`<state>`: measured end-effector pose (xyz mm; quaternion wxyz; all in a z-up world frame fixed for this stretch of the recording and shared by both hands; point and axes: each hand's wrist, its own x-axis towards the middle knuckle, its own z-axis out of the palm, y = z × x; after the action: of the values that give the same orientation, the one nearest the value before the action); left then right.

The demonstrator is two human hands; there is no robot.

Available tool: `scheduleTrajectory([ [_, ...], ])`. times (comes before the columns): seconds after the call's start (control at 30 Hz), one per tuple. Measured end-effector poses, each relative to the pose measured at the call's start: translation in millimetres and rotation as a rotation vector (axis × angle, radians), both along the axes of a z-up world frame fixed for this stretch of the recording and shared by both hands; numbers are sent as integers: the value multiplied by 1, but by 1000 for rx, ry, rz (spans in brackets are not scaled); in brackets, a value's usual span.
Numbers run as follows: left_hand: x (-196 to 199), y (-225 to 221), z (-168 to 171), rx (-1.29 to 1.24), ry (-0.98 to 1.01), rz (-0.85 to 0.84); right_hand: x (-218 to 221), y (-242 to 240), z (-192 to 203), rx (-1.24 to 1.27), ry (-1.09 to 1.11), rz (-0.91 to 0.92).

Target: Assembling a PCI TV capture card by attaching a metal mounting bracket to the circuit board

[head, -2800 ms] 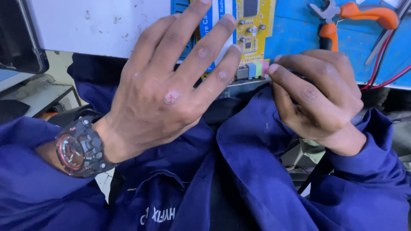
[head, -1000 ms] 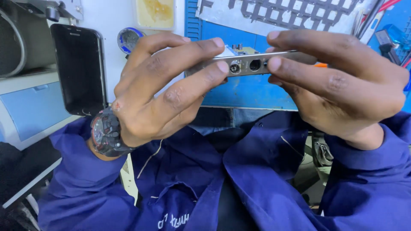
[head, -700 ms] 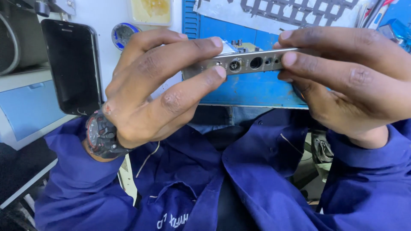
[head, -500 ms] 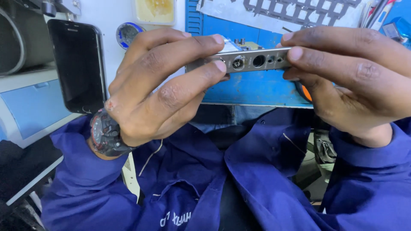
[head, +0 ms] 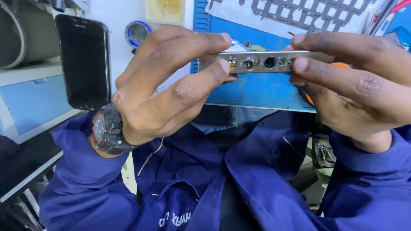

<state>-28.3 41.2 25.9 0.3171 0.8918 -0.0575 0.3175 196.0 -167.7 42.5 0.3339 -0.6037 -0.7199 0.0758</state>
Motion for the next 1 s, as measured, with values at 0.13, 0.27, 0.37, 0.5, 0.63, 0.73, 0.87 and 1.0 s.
scheduleTrajectory([
  [0.13,-2,2,-4,30,8,-17,4,0,-1,3,-29,31],
  [0.27,1,1,-4,101,-4,2,5,3,-4,39,-27,72],
  [0.37,1,0,-5,85,-19,6,9,4,1,29,-48,109],
  [0.5,2,-1,0,-11,3,-10,21,9,14,19,-164,285],
  [0.63,3,-1,2,-21,-15,-37,2,12,-1,92,-20,166],
  [0.73,2,-2,1,-10,-7,-18,-1,12,-4,137,1,125],
  [0.87,2,-2,1,2,9,-12,-3,12,-5,122,21,64],
  [1.0,-1,-1,1,-3,52,-21,-6,16,-3,133,68,29],
])
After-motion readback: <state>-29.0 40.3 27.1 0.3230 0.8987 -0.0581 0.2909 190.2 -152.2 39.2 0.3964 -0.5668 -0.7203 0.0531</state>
